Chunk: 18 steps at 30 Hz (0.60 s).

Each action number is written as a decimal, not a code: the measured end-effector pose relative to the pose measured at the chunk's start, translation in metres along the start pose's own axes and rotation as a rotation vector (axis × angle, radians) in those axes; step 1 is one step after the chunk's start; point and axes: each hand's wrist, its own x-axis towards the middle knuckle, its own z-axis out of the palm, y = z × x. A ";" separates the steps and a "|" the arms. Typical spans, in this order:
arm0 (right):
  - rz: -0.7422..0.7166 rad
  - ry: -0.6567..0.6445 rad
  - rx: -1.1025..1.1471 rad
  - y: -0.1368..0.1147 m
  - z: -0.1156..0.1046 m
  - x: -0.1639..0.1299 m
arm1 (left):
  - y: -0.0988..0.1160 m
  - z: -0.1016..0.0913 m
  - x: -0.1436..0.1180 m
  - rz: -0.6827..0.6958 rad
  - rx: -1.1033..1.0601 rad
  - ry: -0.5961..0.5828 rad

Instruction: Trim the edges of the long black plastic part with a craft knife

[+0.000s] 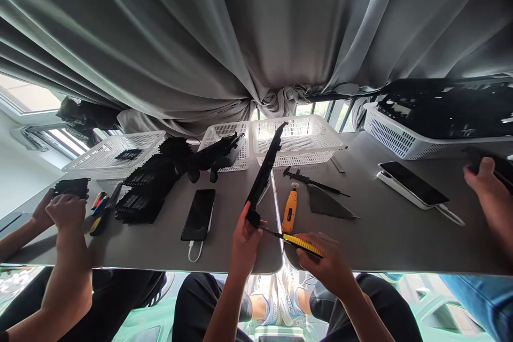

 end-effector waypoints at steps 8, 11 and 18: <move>-0.010 0.013 -0.004 -0.001 -0.001 0.000 | 0.001 -0.002 0.000 -0.010 0.015 -0.008; -0.012 0.034 -0.010 -0.001 -0.001 0.000 | 0.000 -0.002 0.000 -0.007 0.014 0.003; -0.075 0.071 -0.031 0.001 0.001 0.001 | 0.001 -0.001 0.000 0.007 0.020 0.018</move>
